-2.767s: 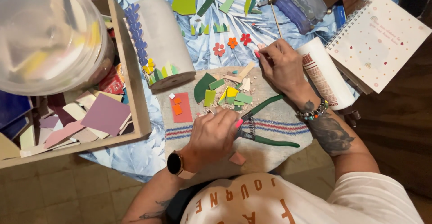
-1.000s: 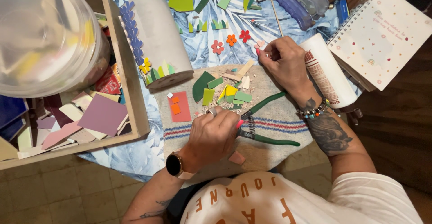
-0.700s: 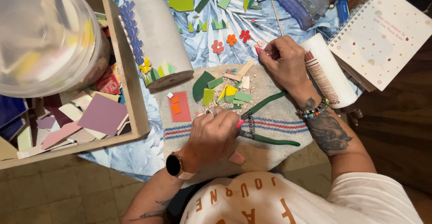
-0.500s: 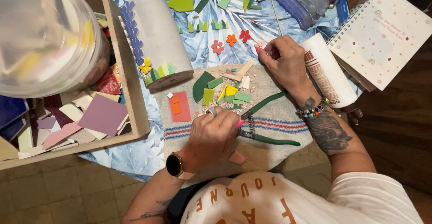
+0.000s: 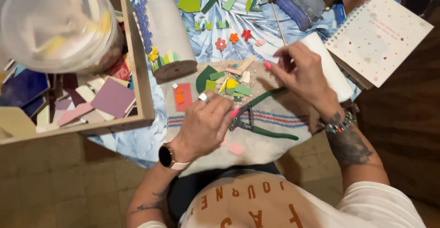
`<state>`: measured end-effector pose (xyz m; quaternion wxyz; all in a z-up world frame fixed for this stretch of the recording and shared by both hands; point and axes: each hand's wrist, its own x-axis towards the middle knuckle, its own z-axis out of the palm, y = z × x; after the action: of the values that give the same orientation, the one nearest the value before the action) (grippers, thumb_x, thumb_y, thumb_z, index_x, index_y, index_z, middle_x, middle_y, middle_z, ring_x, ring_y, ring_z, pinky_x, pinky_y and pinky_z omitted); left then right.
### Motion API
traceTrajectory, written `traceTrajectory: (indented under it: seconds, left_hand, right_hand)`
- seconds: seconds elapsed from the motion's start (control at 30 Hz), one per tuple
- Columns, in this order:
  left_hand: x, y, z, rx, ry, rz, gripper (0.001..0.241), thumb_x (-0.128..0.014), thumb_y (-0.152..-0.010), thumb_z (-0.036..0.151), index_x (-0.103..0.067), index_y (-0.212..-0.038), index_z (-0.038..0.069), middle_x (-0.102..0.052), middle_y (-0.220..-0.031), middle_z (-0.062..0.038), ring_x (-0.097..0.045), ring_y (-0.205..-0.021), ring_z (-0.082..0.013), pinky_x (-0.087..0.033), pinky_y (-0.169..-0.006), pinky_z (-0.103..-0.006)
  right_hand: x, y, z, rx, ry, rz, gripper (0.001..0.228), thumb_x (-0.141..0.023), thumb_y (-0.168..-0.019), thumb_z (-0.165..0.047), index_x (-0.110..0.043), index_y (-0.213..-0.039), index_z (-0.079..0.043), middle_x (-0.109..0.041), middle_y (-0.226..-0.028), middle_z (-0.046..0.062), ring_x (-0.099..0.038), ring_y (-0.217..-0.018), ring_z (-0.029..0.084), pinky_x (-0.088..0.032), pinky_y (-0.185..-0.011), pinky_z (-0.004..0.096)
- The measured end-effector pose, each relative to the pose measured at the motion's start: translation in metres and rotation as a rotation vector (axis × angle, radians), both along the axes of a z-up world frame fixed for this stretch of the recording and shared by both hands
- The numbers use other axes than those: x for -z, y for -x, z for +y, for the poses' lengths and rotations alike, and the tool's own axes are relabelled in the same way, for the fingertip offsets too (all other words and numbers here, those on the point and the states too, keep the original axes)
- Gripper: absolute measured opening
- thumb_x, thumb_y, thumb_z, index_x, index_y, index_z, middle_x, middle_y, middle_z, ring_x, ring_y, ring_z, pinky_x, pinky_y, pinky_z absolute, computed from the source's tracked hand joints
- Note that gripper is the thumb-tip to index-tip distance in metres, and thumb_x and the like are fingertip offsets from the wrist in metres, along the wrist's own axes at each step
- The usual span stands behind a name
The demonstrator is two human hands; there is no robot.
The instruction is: The person trims small pieces of material using nippers over a towel.
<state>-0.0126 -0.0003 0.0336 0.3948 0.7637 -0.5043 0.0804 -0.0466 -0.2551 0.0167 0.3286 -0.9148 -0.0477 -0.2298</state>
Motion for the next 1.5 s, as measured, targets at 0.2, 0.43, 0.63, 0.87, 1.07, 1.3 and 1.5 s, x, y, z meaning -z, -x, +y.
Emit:
traceTrajectory:
  seconds: [0.2, 0.43, 0.63, 0.87, 1.07, 1.3, 1.5]
  left_hand:
    - [-0.002, 0.034, 0.035, -0.231, -0.119, -0.037, 0.016, -0.052, -0.079, 0.016, -0.052, -0.092, 0.007, -0.053, -0.078, -0.010, -0.053, -0.080, -0.0336, -0.045, -0.060, -0.0405]
    - [0.025, 0.073, 0.062, -0.487, 0.141, 0.102, 0.008, -0.051, -0.083, 0.010, -0.051, -0.087, 0.003, -0.052, -0.077, -0.008, -0.051, -0.077, -0.0273, -0.044, -0.068, -0.0330]
    - [0.026, 0.077, 0.072, -0.548, 0.049, -0.011, 0.005, -0.053, -0.082, 0.007, -0.053, -0.085, 0.003, -0.050, -0.076, -0.010, -0.050, -0.079, -0.0313, -0.042, -0.072, -0.0369]
    - [0.030, 0.076, 0.064, -0.523, -0.032, 0.008, 0.010, -0.053, -0.082, 0.012, -0.054, -0.090, 0.005, -0.053, -0.080, -0.009, -0.050, -0.085, -0.0305, -0.044, -0.068, -0.0371]
    - [0.031, 0.072, 0.060, -0.505, -0.061, 0.002, 0.012, -0.052, -0.082, 0.012, -0.053, -0.092, 0.006, -0.052, -0.081, -0.010, -0.049, -0.086, -0.0324, -0.044, -0.068, -0.0389]
    - [0.034, 0.070, 0.059, -0.511, -0.089, -0.001, 0.015, -0.052, -0.081, 0.012, -0.053, -0.095, 0.007, -0.052, -0.083, -0.010, -0.048, -0.088, -0.0337, -0.043, -0.071, -0.0391]
    - [0.023, 0.079, 0.053, -0.401, -0.149, 0.121, 0.020, -0.050, -0.078, 0.004, -0.046, -0.097, 0.003, -0.050, -0.094, -0.014, -0.043, -0.088, -0.0331, -0.039, -0.063, -0.0403]
  right_hand:
    - [-0.036, 0.072, 0.056, -0.055, -0.003, 0.142, 0.015, -0.070, -0.070, -0.014, -0.060, -0.075, -0.004, -0.051, -0.059, 0.009, -0.055, -0.051, 0.024, -0.044, -0.046, 0.031]
    - [-0.003, 0.100, 0.079, -0.034, -0.123, 0.143, 0.011, -0.069, -0.072, -0.014, -0.061, -0.078, -0.009, -0.054, -0.062, 0.003, -0.054, -0.053, 0.018, -0.045, -0.049, 0.025]
    - [0.001, 0.103, 0.075, -0.069, -0.011, 0.205, 0.018, -0.072, -0.073, -0.017, -0.060, -0.082, -0.007, -0.053, -0.068, 0.008, -0.055, -0.061, 0.025, -0.044, -0.054, 0.031]
    - [0.010, 0.108, 0.077, -0.052, 0.150, 0.297, 0.027, -0.071, -0.073, -0.028, -0.058, -0.080, -0.006, -0.052, -0.072, 0.009, -0.056, -0.067, 0.028, -0.045, -0.057, 0.036]
    - [0.033, 0.113, 0.075, -0.021, 0.270, 0.142, 0.023, -0.062, -0.081, -0.030, -0.054, -0.081, -0.009, -0.049, -0.075, 0.005, -0.055, -0.071, 0.024, -0.046, -0.059, 0.033]
    - [0.036, 0.123, 0.049, 0.075, 0.170, -0.014, 0.016, -0.058, -0.088, -0.016, -0.050, -0.090, -0.002, -0.046, -0.082, 0.011, -0.051, -0.076, 0.030, -0.043, -0.065, 0.034]
    - [-0.051, 0.133, 0.075, 0.262, -0.101, -0.105, 0.030, -0.044, -0.100, -0.021, -0.048, -0.083, 0.004, -0.044, -0.078, 0.012, -0.040, -0.071, 0.021, -0.031, -0.067, 0.033]
